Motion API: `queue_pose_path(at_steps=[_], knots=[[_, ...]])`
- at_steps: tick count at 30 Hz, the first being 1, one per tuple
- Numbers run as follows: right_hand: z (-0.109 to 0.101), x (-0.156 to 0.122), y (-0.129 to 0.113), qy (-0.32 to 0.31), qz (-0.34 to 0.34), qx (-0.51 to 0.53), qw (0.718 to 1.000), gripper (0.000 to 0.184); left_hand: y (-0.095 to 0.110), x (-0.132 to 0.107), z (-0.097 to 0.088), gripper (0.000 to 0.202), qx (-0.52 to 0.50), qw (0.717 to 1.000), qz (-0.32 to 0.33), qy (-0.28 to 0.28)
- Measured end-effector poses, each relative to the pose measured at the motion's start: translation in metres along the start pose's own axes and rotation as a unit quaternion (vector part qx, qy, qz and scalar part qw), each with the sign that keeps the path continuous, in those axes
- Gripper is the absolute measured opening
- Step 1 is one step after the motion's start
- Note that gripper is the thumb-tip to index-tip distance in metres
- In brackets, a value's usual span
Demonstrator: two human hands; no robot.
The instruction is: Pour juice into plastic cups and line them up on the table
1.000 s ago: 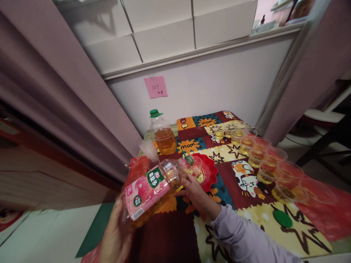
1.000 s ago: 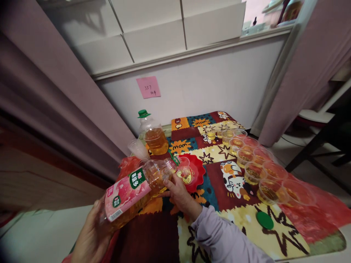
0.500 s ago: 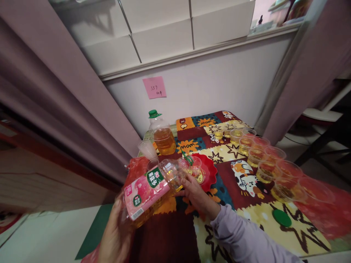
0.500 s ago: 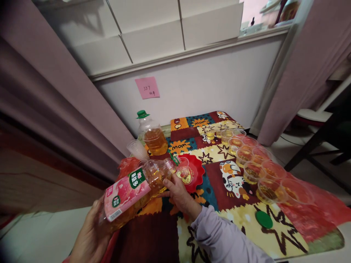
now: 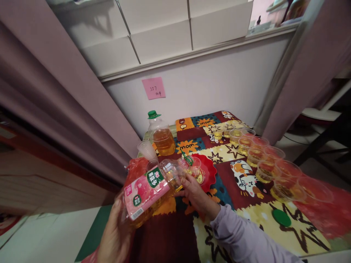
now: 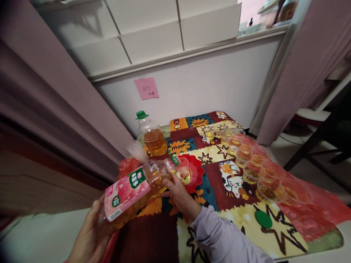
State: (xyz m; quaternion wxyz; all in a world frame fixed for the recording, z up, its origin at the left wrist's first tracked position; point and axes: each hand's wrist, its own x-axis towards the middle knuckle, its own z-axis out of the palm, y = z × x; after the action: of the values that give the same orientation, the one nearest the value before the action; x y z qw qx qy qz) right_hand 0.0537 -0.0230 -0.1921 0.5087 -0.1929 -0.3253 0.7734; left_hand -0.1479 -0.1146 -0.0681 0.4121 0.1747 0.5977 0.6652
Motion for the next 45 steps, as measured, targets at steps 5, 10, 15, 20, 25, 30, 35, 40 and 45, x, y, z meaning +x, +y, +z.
queue_pose_path(at_steps=[5, 10, 15, 20, 25, 30, 35, 40, 45], knots=[[0.002, -0.0014, -0.0021, -0.002, 0.002, -0.002, 1.0, 0.07, 0.0008, 0.0003, 0.0008, 0.069, -0.01, 1.0, -0.01, 0.008], [0.0029, -0.0013, -0.0024, -0.002, 0.003, 0.003, 1.0, 0.07, -0.0005, 0.0009, 0.0017, 0.07, -0.003, 1.0, -0.008, 0.01], [0.0021, -0.0003, -0.0015, -0.002, 0.0, 0.0, 1.0, 0.071, -0.0005, 0.0008, 0.0005, 0.07, 0.01, 1.0, -0.003, 0.01], [0.0011, -0.0008, -0.0009, -0.01, -0.002, 0.005, 1.0, 0.069, 0.001, 0.0003, 0.0004, 0.074, 0.01, 1.0, -0.001, 0.005], [0.0009, -0.0014, -0.0012, -0.01, -0.001, -0.003, 1.0, 0.071, 0.0001, 0.0013, -0.0004, 0.07, 0.008, 1.0, -0.009, 0.005], [0.0013, -0.001, -0.002, -0.012, -0.003, -0.002, 1.0, 0.071, -0.0001, 0.0017, -0.0007, 0.071, 0.012, 1.0, -0.007, 0.01], [0.0004, -0.0011, -0.0012, -0.005, -0.003, -0.007, 1.0, 0.067, 0.0003, 0.0009, 0.001, 0.072, 0.009, 1.0, -0.001, -0.005], [0.0009, -0.0011, -0.0012, -0.002, -0.002, 0.001, 1.0, 0.067, 0.0002, 0.0005, -0.0007, 0.078, 0.011, 1.0, -0.003, 0.002], [-0.0006, 0.0001, 0.0002, -0.005, 0.0, 0.001, 1.0, 0.071, -0.0006, 0.0008, -0.0024, 0.076, 0.01, 1.0, 0.002, 0.001]])
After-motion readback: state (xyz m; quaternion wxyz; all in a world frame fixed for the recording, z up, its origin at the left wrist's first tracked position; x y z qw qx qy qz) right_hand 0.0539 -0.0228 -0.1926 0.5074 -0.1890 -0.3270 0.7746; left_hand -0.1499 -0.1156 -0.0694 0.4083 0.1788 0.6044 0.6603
